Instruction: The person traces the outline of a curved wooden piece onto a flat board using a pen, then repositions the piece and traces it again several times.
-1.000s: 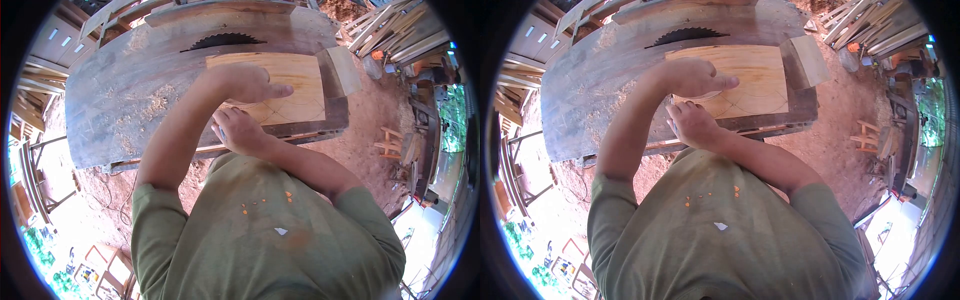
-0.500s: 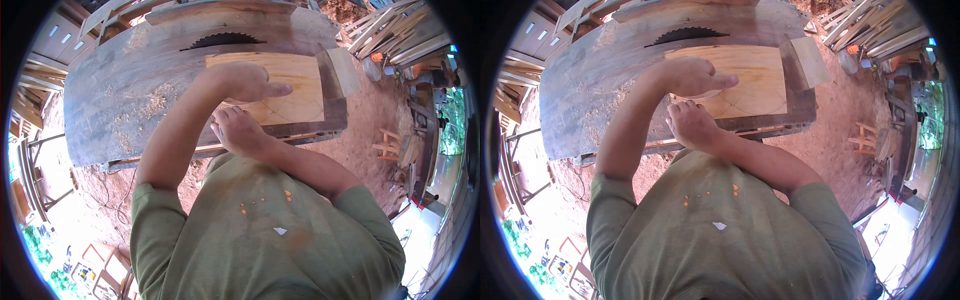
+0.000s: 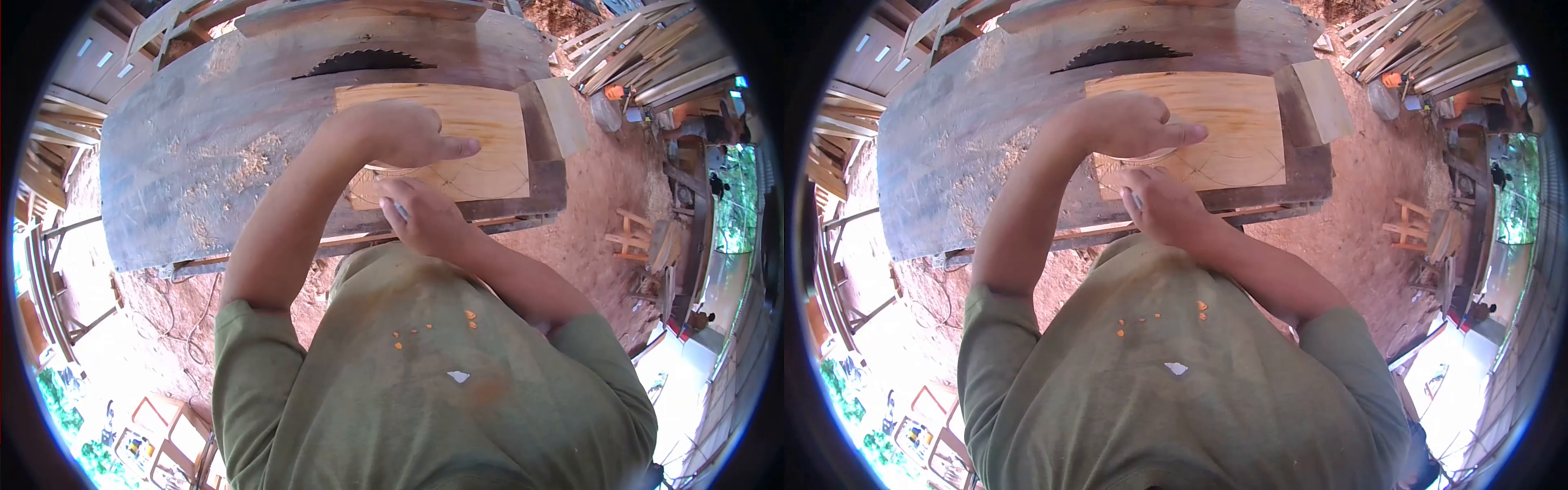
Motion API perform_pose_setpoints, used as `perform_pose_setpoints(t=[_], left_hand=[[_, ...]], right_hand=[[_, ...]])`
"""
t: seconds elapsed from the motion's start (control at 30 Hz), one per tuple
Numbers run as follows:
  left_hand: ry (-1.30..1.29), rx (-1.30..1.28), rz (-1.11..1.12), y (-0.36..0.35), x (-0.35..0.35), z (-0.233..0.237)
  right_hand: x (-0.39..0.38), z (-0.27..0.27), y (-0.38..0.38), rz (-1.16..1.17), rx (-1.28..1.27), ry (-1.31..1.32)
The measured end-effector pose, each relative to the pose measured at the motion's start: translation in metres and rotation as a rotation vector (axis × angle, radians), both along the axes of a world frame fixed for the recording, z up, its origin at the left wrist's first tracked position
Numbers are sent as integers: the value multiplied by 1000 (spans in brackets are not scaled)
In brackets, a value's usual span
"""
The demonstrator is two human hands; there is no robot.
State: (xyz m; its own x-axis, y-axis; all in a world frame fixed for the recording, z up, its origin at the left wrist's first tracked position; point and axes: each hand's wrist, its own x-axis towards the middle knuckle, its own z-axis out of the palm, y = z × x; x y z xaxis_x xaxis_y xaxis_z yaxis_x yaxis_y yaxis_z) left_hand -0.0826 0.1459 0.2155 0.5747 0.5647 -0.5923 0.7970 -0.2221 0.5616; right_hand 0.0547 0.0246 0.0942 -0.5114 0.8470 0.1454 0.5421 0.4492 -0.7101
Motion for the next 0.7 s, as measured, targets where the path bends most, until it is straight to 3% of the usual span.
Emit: perform_pose_setpoints(t=[0.27,0.57,0.7], left_hand=[[-4,74,3,2,2,-11],[23,82,0,-1,1,-11],[-8,123,4,-2,-1,-19]], right_hand=[[-22,-3,8,50,-121,44],[-46,-22,6,-6,19,50],[-38,-13,5,18,-30,17]])
